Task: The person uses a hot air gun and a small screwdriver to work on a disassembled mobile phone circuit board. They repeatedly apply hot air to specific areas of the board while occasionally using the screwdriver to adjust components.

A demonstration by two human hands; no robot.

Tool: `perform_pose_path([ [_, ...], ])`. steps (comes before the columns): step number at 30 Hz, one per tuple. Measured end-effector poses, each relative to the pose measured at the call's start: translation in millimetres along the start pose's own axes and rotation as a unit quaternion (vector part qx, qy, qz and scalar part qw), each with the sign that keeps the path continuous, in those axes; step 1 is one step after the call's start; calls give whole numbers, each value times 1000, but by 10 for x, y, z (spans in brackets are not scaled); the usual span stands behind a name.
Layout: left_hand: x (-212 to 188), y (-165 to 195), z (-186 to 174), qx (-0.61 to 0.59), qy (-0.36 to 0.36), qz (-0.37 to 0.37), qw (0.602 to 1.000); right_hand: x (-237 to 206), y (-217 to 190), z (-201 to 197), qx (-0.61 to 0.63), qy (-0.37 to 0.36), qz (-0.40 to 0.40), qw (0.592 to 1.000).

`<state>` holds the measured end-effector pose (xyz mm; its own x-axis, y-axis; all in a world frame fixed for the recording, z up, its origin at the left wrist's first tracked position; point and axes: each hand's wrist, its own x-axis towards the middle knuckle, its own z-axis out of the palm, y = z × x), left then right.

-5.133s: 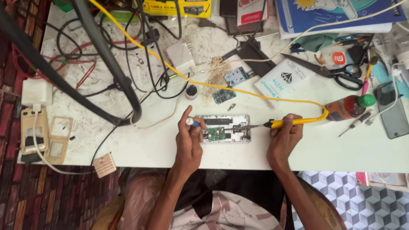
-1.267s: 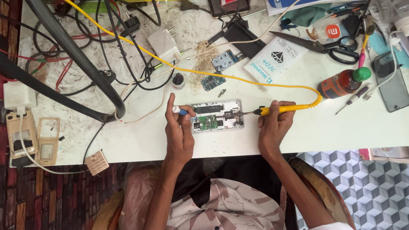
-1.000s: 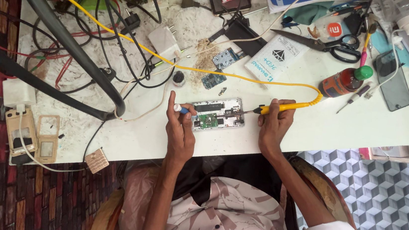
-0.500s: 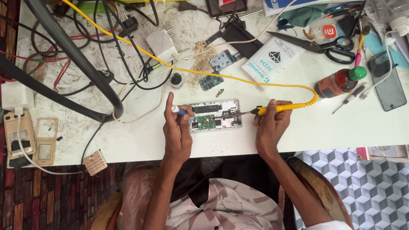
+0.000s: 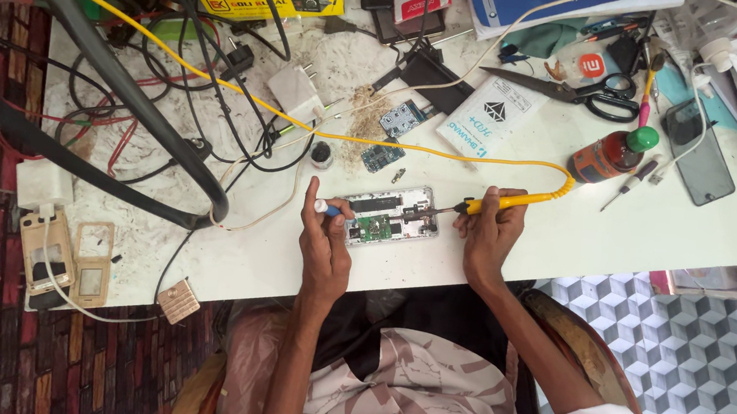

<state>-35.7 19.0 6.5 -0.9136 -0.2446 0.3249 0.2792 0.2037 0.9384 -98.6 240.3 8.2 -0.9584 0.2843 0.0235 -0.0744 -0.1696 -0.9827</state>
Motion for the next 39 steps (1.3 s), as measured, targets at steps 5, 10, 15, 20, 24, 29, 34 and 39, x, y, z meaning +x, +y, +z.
perform_pose_path([
  [5,1,-12,5,-11,-2,-8,1000,-2,12,-2,-13,5,-3,1000],
  [10,12,2,9,14,-3,21,1000,1,32,-2,-8,0,-10,1000],
  [15,-7,35,24,16,-14,29,999,4,43,-7,5,0,-13,1000],
  [20,6,35,31,26,-16,27,999,7,27,-6,7,4,-8,1000],
  [24,9,26,28,25,-19,17,999,-2,15,-6,7,0,-6,1000],
  [29,-3,25,24,39,-14,24,999,4,23,-3,-13,2,-14,1000],
  [34,7,16,23,33,-9,20,999,16,39,-4,4,-4,-13,1000],
  [39,1,15,21,17,-3,10,1000,18,48,-12,11,-2,-2,1000],
])
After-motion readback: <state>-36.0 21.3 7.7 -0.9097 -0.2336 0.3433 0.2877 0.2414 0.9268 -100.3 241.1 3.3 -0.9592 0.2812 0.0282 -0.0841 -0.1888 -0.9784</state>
